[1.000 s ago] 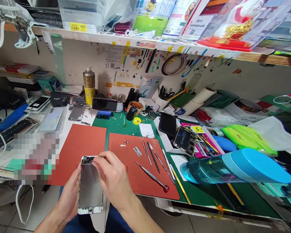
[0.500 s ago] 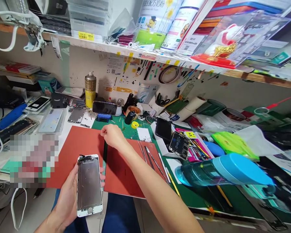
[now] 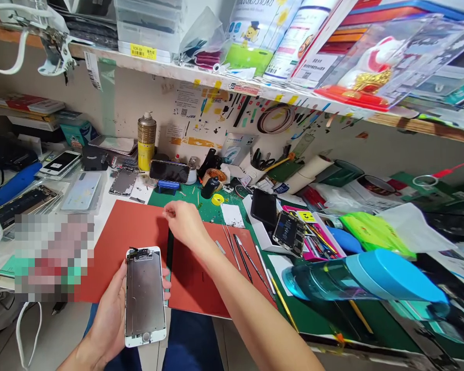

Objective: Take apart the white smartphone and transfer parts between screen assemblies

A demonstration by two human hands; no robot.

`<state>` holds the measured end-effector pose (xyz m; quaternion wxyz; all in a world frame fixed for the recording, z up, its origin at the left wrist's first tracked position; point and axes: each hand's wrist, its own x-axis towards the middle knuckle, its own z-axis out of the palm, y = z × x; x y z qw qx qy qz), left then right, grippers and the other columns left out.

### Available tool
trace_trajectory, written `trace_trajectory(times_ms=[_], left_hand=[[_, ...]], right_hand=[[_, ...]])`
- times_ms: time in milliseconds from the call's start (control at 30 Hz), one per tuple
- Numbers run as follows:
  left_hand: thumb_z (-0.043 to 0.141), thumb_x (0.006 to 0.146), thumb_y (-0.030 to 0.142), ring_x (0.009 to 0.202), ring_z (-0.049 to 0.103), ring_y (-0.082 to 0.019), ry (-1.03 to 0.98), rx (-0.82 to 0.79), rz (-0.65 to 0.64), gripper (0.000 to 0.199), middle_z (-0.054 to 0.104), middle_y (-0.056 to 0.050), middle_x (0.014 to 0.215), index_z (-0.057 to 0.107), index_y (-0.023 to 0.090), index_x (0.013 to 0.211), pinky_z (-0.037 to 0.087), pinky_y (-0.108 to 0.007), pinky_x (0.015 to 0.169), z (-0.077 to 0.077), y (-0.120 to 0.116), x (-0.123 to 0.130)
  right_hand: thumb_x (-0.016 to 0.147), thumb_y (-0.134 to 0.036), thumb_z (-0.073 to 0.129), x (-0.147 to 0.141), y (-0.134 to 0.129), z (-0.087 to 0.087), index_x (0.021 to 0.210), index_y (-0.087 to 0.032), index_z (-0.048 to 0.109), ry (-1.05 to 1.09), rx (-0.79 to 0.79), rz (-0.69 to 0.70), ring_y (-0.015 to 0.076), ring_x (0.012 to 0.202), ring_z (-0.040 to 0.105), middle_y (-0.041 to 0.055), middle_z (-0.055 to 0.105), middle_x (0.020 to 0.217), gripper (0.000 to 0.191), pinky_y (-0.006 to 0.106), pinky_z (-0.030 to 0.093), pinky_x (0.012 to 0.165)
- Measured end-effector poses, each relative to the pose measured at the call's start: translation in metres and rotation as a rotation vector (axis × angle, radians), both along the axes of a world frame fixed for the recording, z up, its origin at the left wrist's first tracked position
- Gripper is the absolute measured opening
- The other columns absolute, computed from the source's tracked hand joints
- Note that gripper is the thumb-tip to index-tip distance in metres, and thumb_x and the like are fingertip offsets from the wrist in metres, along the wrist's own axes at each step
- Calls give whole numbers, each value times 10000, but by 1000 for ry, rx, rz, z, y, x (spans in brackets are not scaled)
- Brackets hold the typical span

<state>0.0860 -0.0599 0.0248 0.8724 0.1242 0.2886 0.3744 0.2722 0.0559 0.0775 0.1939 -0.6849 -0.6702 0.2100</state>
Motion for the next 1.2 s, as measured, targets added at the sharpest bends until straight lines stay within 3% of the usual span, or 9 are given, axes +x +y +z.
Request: trace_trajectory(times_ms=[67, 133, 267, 533, 667, 867, 1200], left_hand=[[430, 1031, 659, 998, 746, -318, 28, 19, -7, 741, 777, -233, 1129, 737, 31, 1276, 564, -401, 930, -3, -1, 0], [411, 1036, 665, 1021, 745, -331, 53, 40, -15, 754, 779, -233, 1128, 742, 27, 1266, 560, -418, 963, -6, -1, 0], [407, 1050, 643, 1073, 742, -344, 74, 67, -20, 721, 782, -218, 1157, 745, 45, 1270, 551, -435, 1008, -5, -2, 2], [542, 1012, 640, 1065, 758, -323, 96, 33, 51, 621, 803, -167, 1113, 770, 100, 1217, 562, -393, 988, -3, -5, 7], [583, 1012, 601, 1106, 748, -321, 108, 2, 77, 590, 801, -151, 1155, 737, 107, 1297, 548, -380, 1009, -8, -6, 6], [694, 1006, 387, 1215, 710, -266, 243, 2, 300, 496, 777, -64, 1291, 638, 206, 1465, 524, -287, 1013, -7, -8, 7], [735, 973, 415, 1206, 713, -265, 292, -41, 326, 537, 810, -62, 1186, 650, 190, 1454, 524, -298, 1022, -3, -8, 9]], right_hand=[[1008, -285, 648, -3, -34, 6, 912, -226, 739, 93, 24, 32, 185, 843, 728, 23, 771, 923, 145, 282, 560, 782], [983, -307, 654, -6, -63, 8, 862, -229, 735, 336, 50, 45, 176, 746, 708, 15, 742, 867, 165, 278, 559, 683], [954, -277, 655, -9, -89, 5, 820, -228, 746, 521, 49, 37, 131, 598, 657, 11, 673, 866, 169, 252, 523, 540], [959, -250, 653, -10, -90, 1, 843, -228, 748, 567, 26, 50, 88, 503, 606, -11, 617, 876, 151, 236, 508, 490], [970, -260, 649, -12, -91, 0, 875, -223, 754, 566, -1, 74, 85, 505, 598, -2, 616, 909, 146, 231, 515, 493], [961, -218, 655, -19, -92, -3, 944, -229, 774, 439, 85, 117, 108, 538, 574, 17, 614, 886, 120, 217, 457, 428], [945, -79, 634, -24, -87, -1, 911, -222, 731, 248, 157, 175, 180, 742, 686, 32, 650, 901, 176, 263, 506, 586]])
